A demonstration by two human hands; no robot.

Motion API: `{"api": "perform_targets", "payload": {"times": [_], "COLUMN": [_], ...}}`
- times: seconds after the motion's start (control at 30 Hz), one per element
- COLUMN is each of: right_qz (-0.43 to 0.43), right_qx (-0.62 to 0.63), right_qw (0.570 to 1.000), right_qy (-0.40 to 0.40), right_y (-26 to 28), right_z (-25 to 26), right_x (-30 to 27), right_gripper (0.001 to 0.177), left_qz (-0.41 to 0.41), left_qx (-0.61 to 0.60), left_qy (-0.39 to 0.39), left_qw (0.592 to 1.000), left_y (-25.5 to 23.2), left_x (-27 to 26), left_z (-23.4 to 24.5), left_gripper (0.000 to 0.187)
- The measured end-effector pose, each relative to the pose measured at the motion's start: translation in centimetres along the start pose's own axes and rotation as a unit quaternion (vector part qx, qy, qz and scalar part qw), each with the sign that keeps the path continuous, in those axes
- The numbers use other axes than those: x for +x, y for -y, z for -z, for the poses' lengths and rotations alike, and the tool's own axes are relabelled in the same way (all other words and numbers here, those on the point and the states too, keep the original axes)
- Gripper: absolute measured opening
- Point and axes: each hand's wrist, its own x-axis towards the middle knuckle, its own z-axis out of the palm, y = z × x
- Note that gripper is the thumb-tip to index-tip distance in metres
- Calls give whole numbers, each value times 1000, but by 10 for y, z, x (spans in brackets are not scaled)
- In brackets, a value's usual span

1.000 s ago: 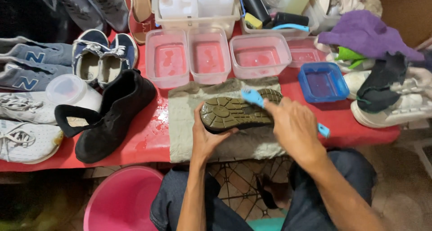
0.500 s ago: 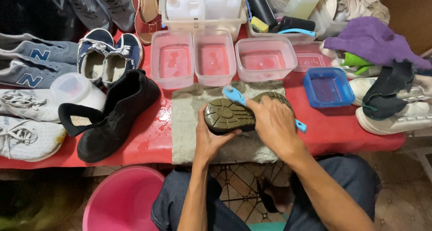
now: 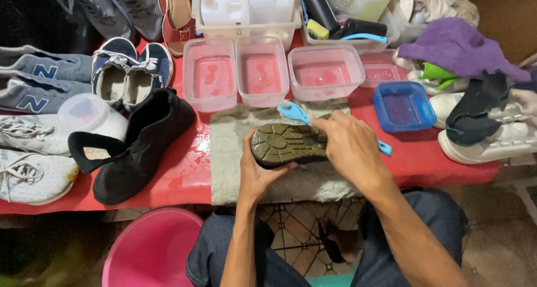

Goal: The person scrubs the sole of a single shoe with a blue toothbrush, repeatedly dipping the brush into a container of pink liquid. The person holds the shoe steady with the left hand while scrubbing the tread pattern with the right hand.

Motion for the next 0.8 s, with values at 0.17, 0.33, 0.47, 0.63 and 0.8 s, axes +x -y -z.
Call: {"api": "perform_targets", "payload": {"times": [0.17, 0.33, 0.47, 0.63, 0.8], "right_qz": [-70, -129, -7, 59, 25], "right_qx": [27, -5, 32, -87, -30], "right_qw": [994, 990, 998, 990, 998], "right_qy": [73, 53, -50, -98, 44], "right_y": [-9, -55, -9, -18, -16], "right_z": [-4, -41, -24, -95, -112], "right_x": [-36, 3, 63, 159, 192], "right_gripper": [46, 43, 26, 19, 17], "left_qz": [0, -5, 10, 8, 29], "left_qx": [-14, -16, -10, -3, -11], "left_qy": [-12, -17, -23, -17, -16], "left_qw": [1000, 1000, 1000, 1000, 999], "left_y": [-2, -4, -3, -4, 7], "left_x": [3, 1, 4, 3, 3], "left_z": [0, 0, -2, 1, -1], "left_gripper": [113, 113, 115, 115, 120]}}
